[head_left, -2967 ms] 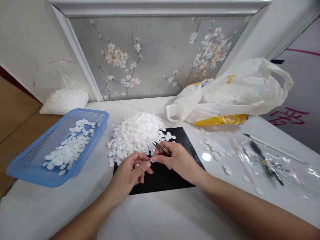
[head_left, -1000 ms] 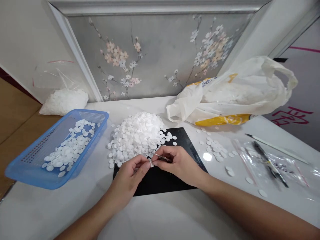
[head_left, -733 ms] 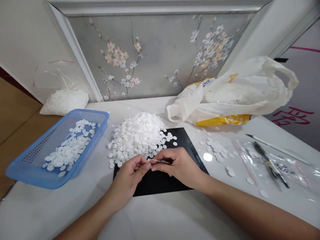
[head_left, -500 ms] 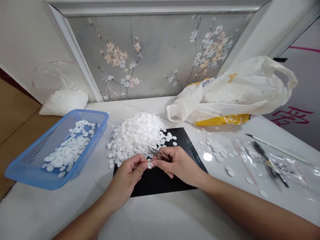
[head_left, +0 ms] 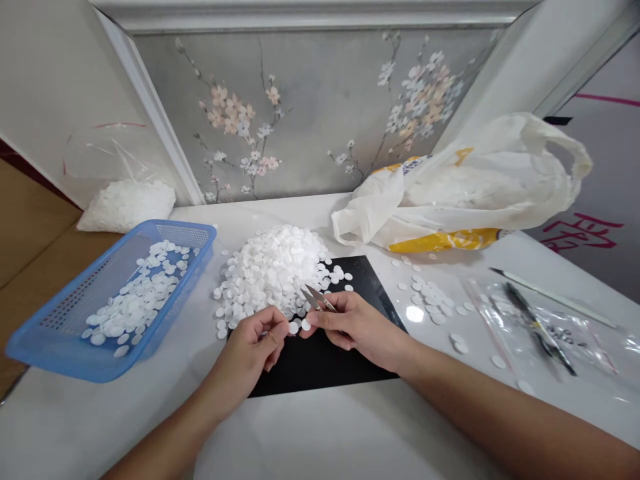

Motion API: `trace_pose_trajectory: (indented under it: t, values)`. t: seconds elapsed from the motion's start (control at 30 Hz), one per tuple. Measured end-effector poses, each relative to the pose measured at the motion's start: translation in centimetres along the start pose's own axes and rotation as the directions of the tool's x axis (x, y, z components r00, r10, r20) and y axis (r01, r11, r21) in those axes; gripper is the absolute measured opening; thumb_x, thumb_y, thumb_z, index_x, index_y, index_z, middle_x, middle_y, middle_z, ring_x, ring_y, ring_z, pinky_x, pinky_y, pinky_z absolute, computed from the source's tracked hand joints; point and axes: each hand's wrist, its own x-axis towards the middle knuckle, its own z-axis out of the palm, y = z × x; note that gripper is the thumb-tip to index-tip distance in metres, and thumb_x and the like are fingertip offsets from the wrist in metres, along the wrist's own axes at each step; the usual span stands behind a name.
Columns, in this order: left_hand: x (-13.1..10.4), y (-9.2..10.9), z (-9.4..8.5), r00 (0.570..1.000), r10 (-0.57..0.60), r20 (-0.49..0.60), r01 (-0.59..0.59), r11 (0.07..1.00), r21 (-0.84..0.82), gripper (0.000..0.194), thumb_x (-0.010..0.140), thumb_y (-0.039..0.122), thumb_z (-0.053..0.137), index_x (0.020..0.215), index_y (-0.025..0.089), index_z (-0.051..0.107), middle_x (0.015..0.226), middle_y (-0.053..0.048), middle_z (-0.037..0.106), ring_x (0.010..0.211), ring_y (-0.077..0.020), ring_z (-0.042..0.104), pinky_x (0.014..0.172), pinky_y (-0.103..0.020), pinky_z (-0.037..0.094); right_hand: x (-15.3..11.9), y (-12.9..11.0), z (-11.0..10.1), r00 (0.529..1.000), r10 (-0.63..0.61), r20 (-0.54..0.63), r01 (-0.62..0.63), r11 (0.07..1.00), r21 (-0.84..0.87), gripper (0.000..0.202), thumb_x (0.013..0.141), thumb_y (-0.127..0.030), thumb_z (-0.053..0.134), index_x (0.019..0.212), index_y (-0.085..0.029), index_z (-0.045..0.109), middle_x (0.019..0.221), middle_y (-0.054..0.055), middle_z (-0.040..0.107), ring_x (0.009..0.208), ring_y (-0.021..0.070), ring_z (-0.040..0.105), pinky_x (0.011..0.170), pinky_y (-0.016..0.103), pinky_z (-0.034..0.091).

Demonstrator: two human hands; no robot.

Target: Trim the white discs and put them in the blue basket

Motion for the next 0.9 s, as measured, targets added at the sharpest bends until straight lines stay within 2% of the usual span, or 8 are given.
trace_pose_trajectory:
  t: [0.1,0.27,0.43,0.57,0.7,0.77,0.83,0.9]
  values:
    - [-0.1,0.3,-0.2,0.997,-0.074,-0.006,0.073,0.993,-0.087,0.027,0.085,0.038,0.052,0.072,0.015,0.048,0.064,0.000,0.055,0.051,-0.0062,0.038,0.048,-0.019,0.026,0.0,0.2,-0.1,1.000,-0.010,-0.008,0.010,1.000,-0.020,0.019,0.079,-0.028,0.063,0.075,-0.013,0.052,0.080,0.004,0.063,0.042,0.0017,0.032,0.042,0.021,0.017]
    - [0.0,0.5,-0.8,0.994,-0.107,-0.008,0.103,0.969,-0.226,0.018,0.078,0.026,0.054,0.066,0.013,0.050,0.071,-0.004,0.061,0.051,-0.0060,0.038,0.042,-0.019,0.015,0.4,0.3,-0.5,0.986,-0.121,-0.116,0.091,0.968,-0.235,0.009,0.080,-0.017,0.052,0.089,-0.017,0.049,0.075,-0.001,0.060,0.050,0.0059,0.044,0.047,0.020,0.030]
    - [0.0,0.6,-1.2,0.995,-0.086,-0.041,0.076,0.976,-0.202,0.021,0.077,0.026,0.059,0.065,0.013,0.048,0.077,-0.007,0.063,0.052,-0.0048,0.039,0.043,-0.018,0.018,0.9,0.4,-0.4,0.946,-0.317,-0.068,0.187,0.704,-0.685,0.008,0.082,-0.024,0.058,0.083,-0.017,0.061,0.075,0.000,0.060,0.066,0.0118,0.053,0.061,0.024,0.039]
    - [-0.1,0.8,-1.5,0.997,-0.053,-0.061,0.037,0.970,-0.239,0.023,0.073,0.020,0.060,0.065,0.016,0.039,0.072,-0.004,0.061,0.054,-0.0064,0.042,0.044,-0.018,0.020,1.2,0.6,0.4,0.943,-0.333,0.026,0.212,0.538,-0.816,0.006,0.082,-0.023,0.063,0.084,-0.019,0.066,0.085,0.003,0.064,0.077,0.0146,0.058,0.071,0.026,0.042]
    - [-0.1,1.0,-1.9,0.997,-0.039,-0.067,0.018,0.959,-0.284,0.012,0.071,0.020,0.053,0.074,0.017,0.042,0.072,-0.002,0.059,0.055,-0.0086,0.044,0.043,-0.019,0.020,1.4,0.4,0.9,0.961,-0.276,0.001,0.138,0.478,-0.867,0.006,0.081,-0.023,0.065,0.084,-0.018,0.065,0.085,0.003,0.063,0.076,0.0155,0.058,0.070,0.027,0.042]
    - [-0.1,1.1,-1.9,0.994,-0.050,-0.095,0.033,0.985,-0.168,0.009,0.074,0.024,0.052,0.077,0.018,0.046,0.069,0.000,0.057,0.054,-0.0088,0.043,0.045,-0.019,0.023,1.4,0.2,0.9,0.970,-0.244,-0.006,0.116,0.484,-0.867,0.006,0.078,-0.022,0.066,0.082,-0.018,0.064,0.084,0.003,0.064,0.075,0.0155,0.057,0.068,0.026,0.041]
    - [-0.1,1.0,-1.7,0.987,-0.004,-0.158,0.017,0.996,0.082,0.013,0.079,0.030,0.053,0.077,0.018,0.050,0.065,0.002,0.051,0.055,-0.0091,0.041,0.049,-0.020,0.028,1.4,0.1,0.6,0.976,-0.216,-0.014,0.101,0.513,-0.852,0.007,0.076,-0.023,0.066,0.078,-0.018,0.062,0.077,0.001,0.062,0.068,0.0140,0.055,0.061,0.025,0.038]
    - [-0.1,0.7,-1.2,0.975,0.100,-0.200,-0.016,0.924,0.381,0.018,0.082,0.037,0.053,0.076,0.020,0.056,0.059,0.004,0.044,0.054,-0.0102,0.039,0.053,-0.022,0.029,1.3,0.1,0.1,0.975,-0.220,-0.041,0.099,0.588,-0.802,0.010,0.076,-0.024,0.064,0.074,-0.017,0.057,0.067,-0.002,0.057,0.059,0.0115,0.049,0.055,0.024,0.036]
